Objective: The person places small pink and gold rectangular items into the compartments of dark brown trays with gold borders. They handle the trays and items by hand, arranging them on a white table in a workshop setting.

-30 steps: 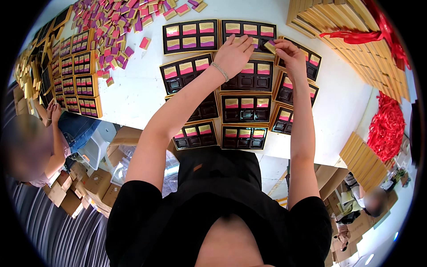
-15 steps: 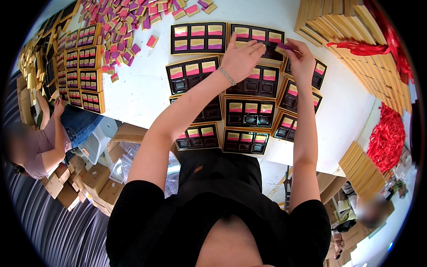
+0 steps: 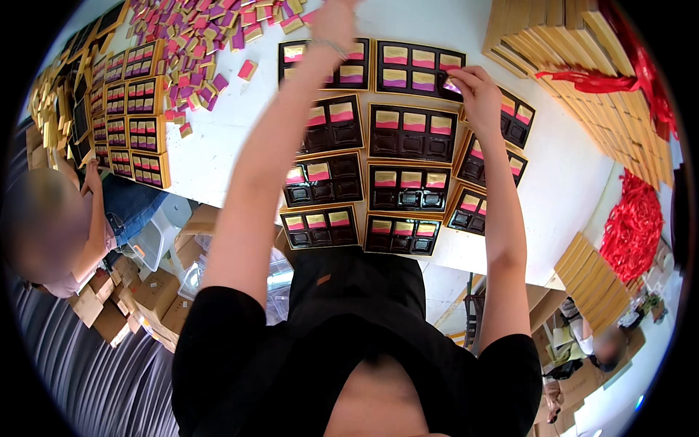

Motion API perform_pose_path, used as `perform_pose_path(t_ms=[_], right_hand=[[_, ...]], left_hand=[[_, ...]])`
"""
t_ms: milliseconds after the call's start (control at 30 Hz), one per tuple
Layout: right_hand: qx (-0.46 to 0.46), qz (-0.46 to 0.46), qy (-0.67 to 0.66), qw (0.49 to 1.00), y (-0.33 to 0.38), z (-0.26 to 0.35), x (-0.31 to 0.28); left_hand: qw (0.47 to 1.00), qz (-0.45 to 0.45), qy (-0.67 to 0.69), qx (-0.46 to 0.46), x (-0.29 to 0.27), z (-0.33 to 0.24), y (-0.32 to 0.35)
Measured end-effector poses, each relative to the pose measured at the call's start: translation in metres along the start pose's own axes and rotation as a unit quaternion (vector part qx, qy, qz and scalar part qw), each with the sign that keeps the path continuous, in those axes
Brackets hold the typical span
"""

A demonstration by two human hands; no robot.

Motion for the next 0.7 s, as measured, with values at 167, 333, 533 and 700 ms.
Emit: perform_pose_path(t_ms=[167,333,533,700], right_hand=[[-0.102,-0.022,0.076,0.992,0.001,-0.003,0.015],[-0.129,0.007,0.136,0.982,0.025,0.005,0.031],[-0.101,0.121,0.315,0.936,0.049,-0.001,0.045],[-0.177,-0.026,0.214,0.96,0.019,0.047,0.042]], left_hand=[[0.975,0.118,-0.023,0.186,0.026,0.068,-0.041],[0.975,0.094,-0.066,0.192,0.014,0.089,-0.036],[0.989,-0.062,0.024,0.133,-0.09,0.041,0.099],[0.995,0.021,0.102,-0.001,-0.086,0.047,0.257]])
Point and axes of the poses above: each hand's wrist, its own y-axis away from the middle knuckle, its own x-axis out of the palm, z = x × y, the point moved 6 cm from there along -y, towards the middle knuckle, and after that the axes turned 8 degrees about z, right-handed, at the moved point
